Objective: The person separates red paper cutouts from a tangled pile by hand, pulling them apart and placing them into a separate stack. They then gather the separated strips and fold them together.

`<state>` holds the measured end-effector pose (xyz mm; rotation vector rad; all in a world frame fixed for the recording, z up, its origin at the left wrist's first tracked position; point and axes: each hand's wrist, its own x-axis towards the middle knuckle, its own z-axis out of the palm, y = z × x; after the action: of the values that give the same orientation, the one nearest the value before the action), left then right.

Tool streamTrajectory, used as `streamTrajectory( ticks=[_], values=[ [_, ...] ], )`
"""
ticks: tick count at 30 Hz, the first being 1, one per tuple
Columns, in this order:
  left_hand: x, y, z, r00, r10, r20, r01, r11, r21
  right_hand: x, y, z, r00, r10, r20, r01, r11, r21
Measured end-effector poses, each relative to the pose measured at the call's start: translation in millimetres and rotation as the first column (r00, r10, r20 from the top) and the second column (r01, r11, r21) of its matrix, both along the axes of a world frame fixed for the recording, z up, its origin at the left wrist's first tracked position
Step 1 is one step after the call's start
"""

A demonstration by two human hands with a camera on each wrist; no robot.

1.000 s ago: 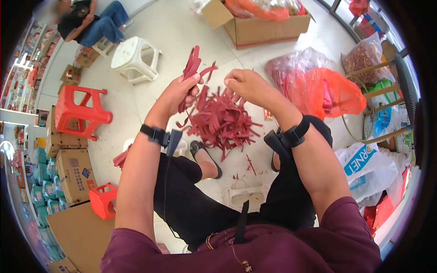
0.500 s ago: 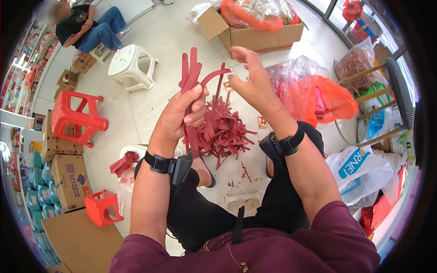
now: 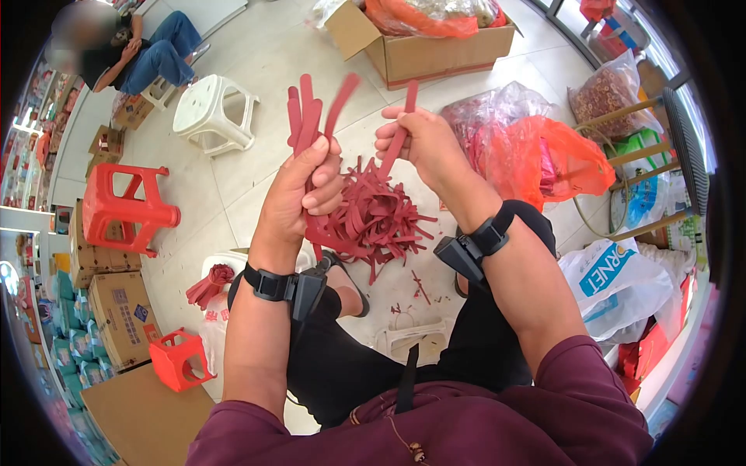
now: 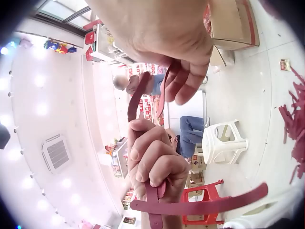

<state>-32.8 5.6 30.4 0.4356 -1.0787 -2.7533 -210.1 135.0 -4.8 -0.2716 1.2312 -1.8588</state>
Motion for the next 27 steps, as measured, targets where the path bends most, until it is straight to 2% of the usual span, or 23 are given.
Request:
streamTrajectory(
  ticks=[1,6,11,13,14,17,20,23,27],
  values=[
    [0.4,-1.5,-1.0,1.000,-0.009,-0.021,0.009,1.000,0.021,-2.1,-0.6,-1.5,0.999,-0.052,0.011,0.052,0.999,-0.010],
    [-0.1,0.4,-2.4,0.995,-0.061,-0.084,0.069,0.993,0.097,11.1,0.4,2.6,0.991,0.130,0.020,-0.125,0.978,-0.169],
    [-5.5,8.5,-9.9,0.999,-0.043,-0.001,0.043,0.998,0.041,24.2,3.9,22.9,0.974,0.210,0.084,-0.179,0.944,-0.276],
    [-9.3,12.3,-15.5,0.998,-0.017,0.061,0.017,1.000,-0.001,28.3,1.7,15.5,0.966,0.249,0.068,-0.220,0.934,-0.283],
    [-12.9,13.9,-17.9,0.995,-0.009,0.104,0.017,0.997,-0.077,29.7,1.4,12.4,0.961,0.268,0.062,-0.240,0.928,-0.286],
    [-16.4,17.7,-21.3,0.992,-0.006,0.128,0.025,0.989,-0.145,27.7,1.2,12.2,0.986,0.162,-0.033,-0.165,0.957,-0.237],
    [-19.2,21.0,-23.3,0.988,-0.014,0.154,0.035,0.991,-0.132,23.4,3.6,12.7,0.987,0.155,-0.050,-0.162,0.960,-0.227],
    [-25.6,29.2,-11.5,0.989,0.004,0.151,0.027,0.978,-0.208,21.1,7.6,15.6,0.983,0.168,-0.076,-0.178,0.973,-0.151],
    [-26.2,29.8,-20.2,0.983,0.051,0.179,-0.002,0.964,-0.267,22.3,7.8,15.0,0.978,0.169,-0.121,-0.182,0.978,-0.104]
  ],
)
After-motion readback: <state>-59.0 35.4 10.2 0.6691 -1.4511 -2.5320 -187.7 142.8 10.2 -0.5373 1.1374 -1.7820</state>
